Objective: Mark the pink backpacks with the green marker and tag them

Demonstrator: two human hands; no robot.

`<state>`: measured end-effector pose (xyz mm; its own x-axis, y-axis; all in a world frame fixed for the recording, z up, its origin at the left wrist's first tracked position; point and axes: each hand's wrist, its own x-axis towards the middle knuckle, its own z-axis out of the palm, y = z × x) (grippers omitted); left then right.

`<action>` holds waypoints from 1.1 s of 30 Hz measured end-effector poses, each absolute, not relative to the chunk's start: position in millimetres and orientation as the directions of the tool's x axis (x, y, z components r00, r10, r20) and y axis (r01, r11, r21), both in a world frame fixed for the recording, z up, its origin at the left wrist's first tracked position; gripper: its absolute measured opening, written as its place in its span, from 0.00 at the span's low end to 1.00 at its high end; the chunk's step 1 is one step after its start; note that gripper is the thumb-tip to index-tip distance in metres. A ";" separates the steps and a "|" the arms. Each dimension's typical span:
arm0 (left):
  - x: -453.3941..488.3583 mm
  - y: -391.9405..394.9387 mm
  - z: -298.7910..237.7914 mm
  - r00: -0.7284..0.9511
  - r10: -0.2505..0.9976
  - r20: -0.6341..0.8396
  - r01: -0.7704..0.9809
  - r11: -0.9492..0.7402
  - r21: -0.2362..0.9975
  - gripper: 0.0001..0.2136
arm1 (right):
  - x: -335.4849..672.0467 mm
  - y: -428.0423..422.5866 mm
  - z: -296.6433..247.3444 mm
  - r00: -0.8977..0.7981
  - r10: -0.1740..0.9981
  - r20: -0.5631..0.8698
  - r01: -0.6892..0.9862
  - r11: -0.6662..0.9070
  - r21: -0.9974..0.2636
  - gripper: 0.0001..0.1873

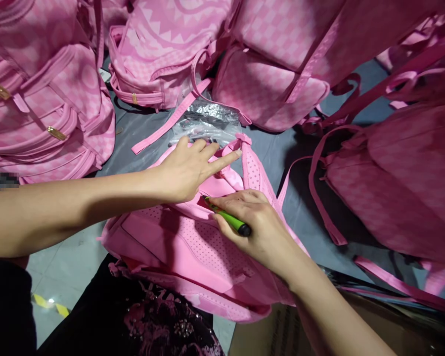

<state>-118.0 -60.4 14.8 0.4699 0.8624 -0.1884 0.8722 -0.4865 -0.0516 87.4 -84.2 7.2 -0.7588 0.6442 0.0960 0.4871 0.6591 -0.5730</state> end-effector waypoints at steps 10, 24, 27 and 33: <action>-119.1 -57.9 10.9 0.459 0.870 -0.179 0.881 -0.473 -0.036 0.43 | 74.1 -86.3 2.5 -0.734 0.672 0.102 0.534 0.663 -0.524 0.12; -128.5 -62.8 25.2 0.475 0.849 -0.230 0.865 -0.499 -0.053 0.51 | 74.4 -99.8 6.9 -0.634 0.773 0.025 0.622 0.528 -0.578 0.13; -139.9 -70.8 34.1 0.397 0.873 -0.284 0.901 -0.429 -0.061 0.60 | 69.4 -105.5 3.5 -0.629 0.769 0.111 0.560 0.547 -0.622 0.12; -147.0 -84.8 32.1 0.318 0.897 -0.307 0.927 -0.362 -0.100 0.62 | 43.0 -116.9 -19.0 -0.575 0.777 0.258 0.418 0.550 -0.723 0.13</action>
<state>-147.0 -84.8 32.1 0.3176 0.8971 -0.3071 0.9268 -0.3622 -0.0995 43.0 -116.9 -19.0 -0.5746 0.7766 0.2582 0.4180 0.5497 -0.7232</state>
